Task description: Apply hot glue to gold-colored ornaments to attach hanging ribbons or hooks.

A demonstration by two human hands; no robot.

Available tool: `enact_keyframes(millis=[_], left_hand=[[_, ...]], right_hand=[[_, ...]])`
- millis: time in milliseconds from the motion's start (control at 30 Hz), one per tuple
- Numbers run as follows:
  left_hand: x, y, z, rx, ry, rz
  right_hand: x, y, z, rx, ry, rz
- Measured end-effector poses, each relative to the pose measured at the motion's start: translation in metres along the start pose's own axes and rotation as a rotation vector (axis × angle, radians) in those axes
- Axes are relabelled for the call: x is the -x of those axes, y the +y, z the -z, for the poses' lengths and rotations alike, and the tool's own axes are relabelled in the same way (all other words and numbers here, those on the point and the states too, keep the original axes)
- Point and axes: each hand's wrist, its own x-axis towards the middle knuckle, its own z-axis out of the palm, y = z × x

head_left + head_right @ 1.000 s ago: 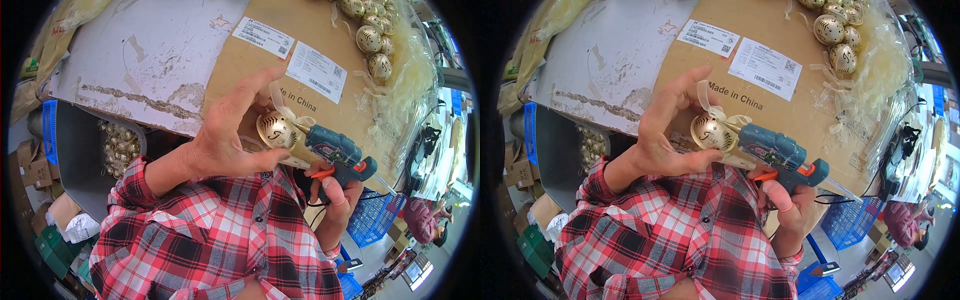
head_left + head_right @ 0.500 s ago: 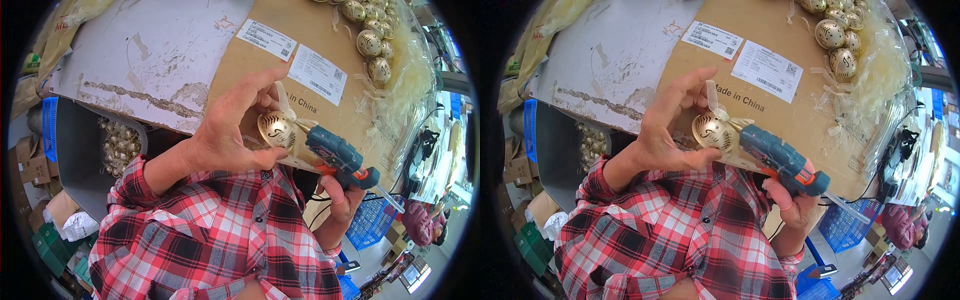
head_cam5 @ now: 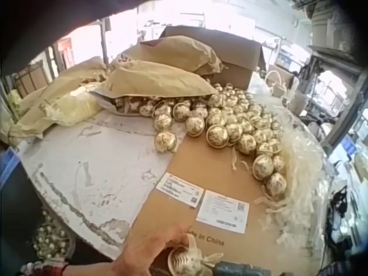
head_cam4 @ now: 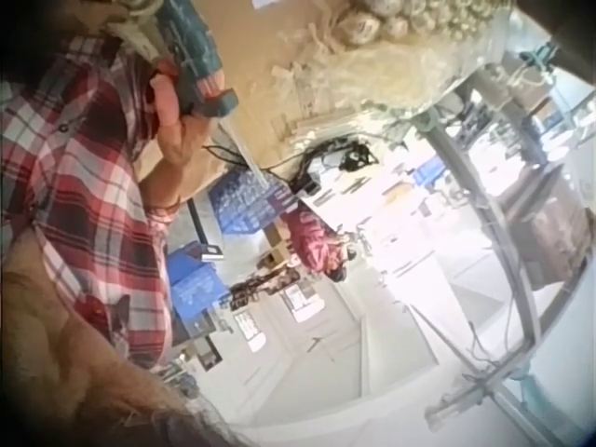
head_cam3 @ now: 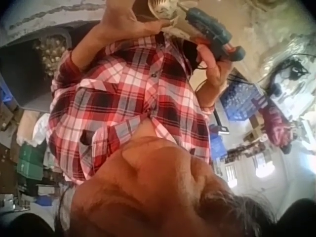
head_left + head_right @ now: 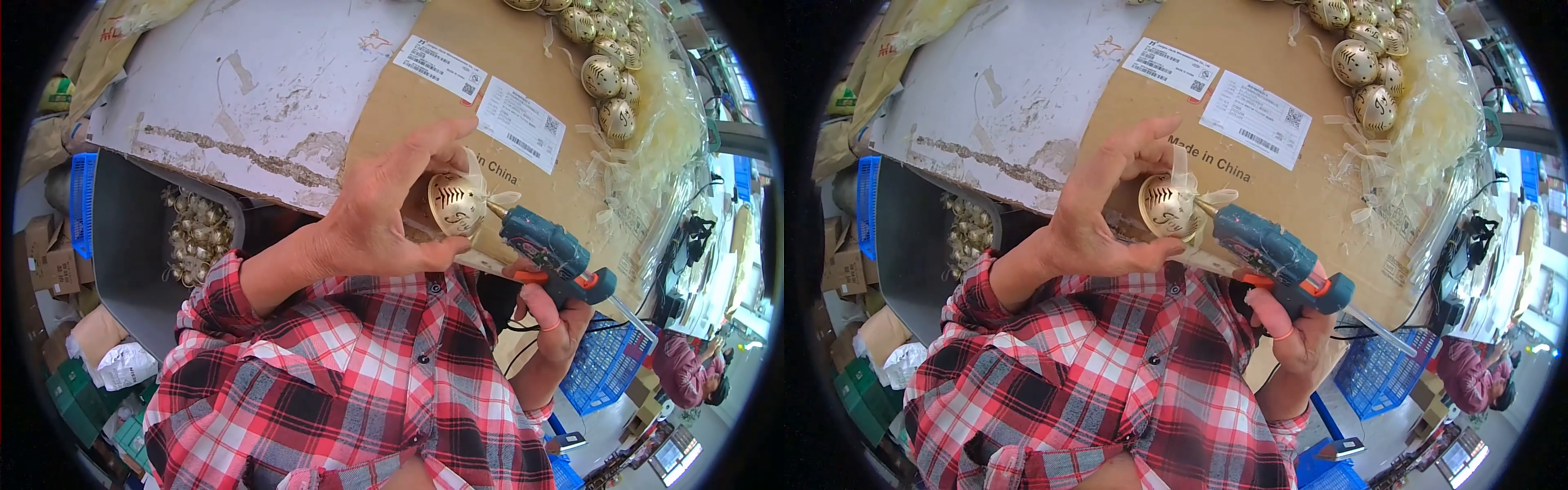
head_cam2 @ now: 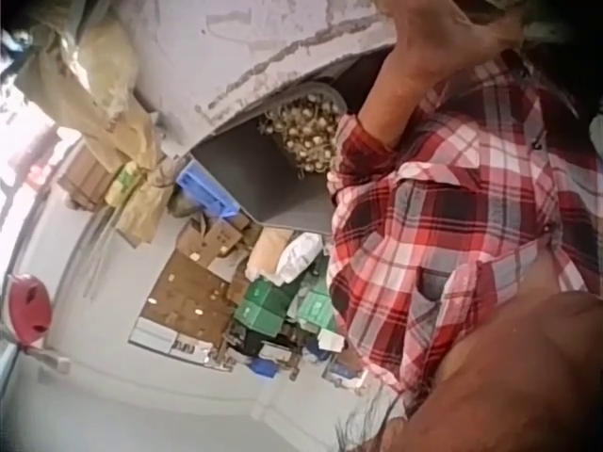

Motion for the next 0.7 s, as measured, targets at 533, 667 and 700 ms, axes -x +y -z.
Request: enact_keyframes(millis=[533,667,700], left_hand=[[0.021,0.018,0.048,0.130,-0.090,0.090],[0.027,0.030,0.078,0.135,0.188,0.162],[0.034,0.026,0.095,0.056,0.308,0.128]], right_hand=[[-0.025,-0.001,-0.016,-0.266,0.062,0.312],[-0.026,0.002,-0.011,-0.209,0.117,0.255],[-0.025,0.007,-0.002,-0.168,0.148,0.272]])
